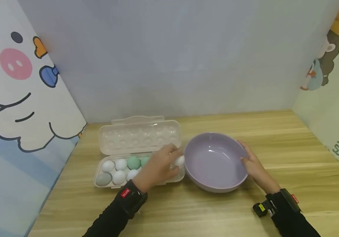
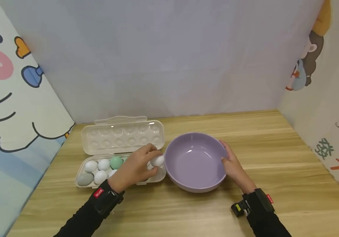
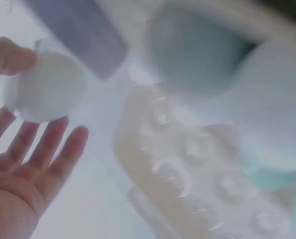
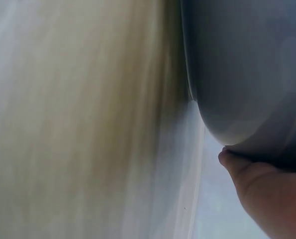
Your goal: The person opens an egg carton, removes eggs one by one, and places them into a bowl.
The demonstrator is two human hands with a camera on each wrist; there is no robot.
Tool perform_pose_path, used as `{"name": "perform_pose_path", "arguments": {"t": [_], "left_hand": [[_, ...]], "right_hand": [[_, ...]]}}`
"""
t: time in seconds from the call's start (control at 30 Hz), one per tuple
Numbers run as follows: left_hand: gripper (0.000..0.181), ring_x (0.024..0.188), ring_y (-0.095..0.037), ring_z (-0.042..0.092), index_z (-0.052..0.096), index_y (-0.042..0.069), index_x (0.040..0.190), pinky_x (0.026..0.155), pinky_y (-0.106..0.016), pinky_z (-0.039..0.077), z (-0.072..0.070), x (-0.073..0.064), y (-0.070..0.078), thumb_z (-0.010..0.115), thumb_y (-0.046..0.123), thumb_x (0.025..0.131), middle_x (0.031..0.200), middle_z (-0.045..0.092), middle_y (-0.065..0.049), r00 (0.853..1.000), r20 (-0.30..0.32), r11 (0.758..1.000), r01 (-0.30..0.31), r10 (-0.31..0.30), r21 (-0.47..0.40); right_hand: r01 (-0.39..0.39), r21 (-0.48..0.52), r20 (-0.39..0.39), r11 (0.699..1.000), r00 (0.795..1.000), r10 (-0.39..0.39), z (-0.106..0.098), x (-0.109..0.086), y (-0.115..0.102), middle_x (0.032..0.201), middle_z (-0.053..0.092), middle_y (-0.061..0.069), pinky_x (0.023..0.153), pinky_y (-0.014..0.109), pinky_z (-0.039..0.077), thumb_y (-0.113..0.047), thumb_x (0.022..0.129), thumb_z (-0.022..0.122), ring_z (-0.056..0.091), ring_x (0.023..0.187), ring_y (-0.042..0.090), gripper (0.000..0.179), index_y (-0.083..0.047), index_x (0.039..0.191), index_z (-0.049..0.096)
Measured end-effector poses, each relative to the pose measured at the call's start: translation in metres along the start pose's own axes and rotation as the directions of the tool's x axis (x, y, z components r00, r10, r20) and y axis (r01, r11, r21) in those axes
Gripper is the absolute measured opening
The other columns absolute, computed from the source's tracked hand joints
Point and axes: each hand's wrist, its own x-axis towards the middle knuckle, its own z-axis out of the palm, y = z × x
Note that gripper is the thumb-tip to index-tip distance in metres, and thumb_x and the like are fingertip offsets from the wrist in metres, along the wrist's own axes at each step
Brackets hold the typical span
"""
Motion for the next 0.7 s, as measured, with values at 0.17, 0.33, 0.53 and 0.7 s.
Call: {"name": "perform_pose_path", "arguments": {"t": [0.17,0.33,0.53,0.7], "left_hand": [[0.041,0.084,-0.016,0.045,0.058,0.011,0.104,0.068,-0.025,0.044,0.002,0.034,0.006,0.069,0.015,0.065,0.095,0.049,-0.005,0.998,-0.017,0.998,-0.066,0.066,-0.005],[0.048,0.088,-0.018,0.047,0.055,0.009,0.113,0.073,-0.028,0.043,0.016,0.067,0.016,0.066,0.016,0.066,0.099,0.054,-0.004,0.988,0.123,0.996,-0.089,0.091,-0.025],[0.039,0.086,-0.017,0.050,0.058,0.010,0.103,0.072,-0.026,0.044,0.039,0.100,0.017,0.069,0.017,0.066,0.096,0.057,-0.001,0.934,0.349,0.997,-0.065,0.073,-0.035],[0.031,0.082,-0.011,0.053,0.064,0.015,0.094,0.076,-0.025,0.043,0.055,0.121,0.020,0.075,0.022,0.066,0.088,0.058,0.005,0.829,0.558,0.998,-0.059,0.044,0.009]], "right_hand": [[0.017,-0.009,-0.016,1.000,1.000,-0.017,-0.003,0.002,0.003,0.144,0.010,0.025,0.098,0.063,0.020,0.006,0.085,0.027,0.016,0.126,0.046,0.059,-0.007,0.141,0.012],[0.017,-0.002,-0.016,1.000,1.000,-0.017,-0.001,0.004,0.006,0.143,0.012,0.025,0.098,0.062,0.022,0.006,0.084,0.027,0.018,0.126,0.046,0.059,-0.006,0.140,0.013],[0.032,0.029,-0.027,0.999,0.999,-0.031,0.002,0.005,0.007,0.143,0.015,0.024,0.101,0.060,0.019,0.008,0.083,0.027,0.018,0.127,0.043,0.058,-0.004,0.139,0.016],[0.044,0.044,-0.057,0.998,0.997,-0.042,0.000,0.004,0.007,0.143,0.016,0.023,0.101,0.060,0.017,0.009,0.082,0.028,0.017,0.128,0.042,0.058,-0.004,0.138,0.018]]}}
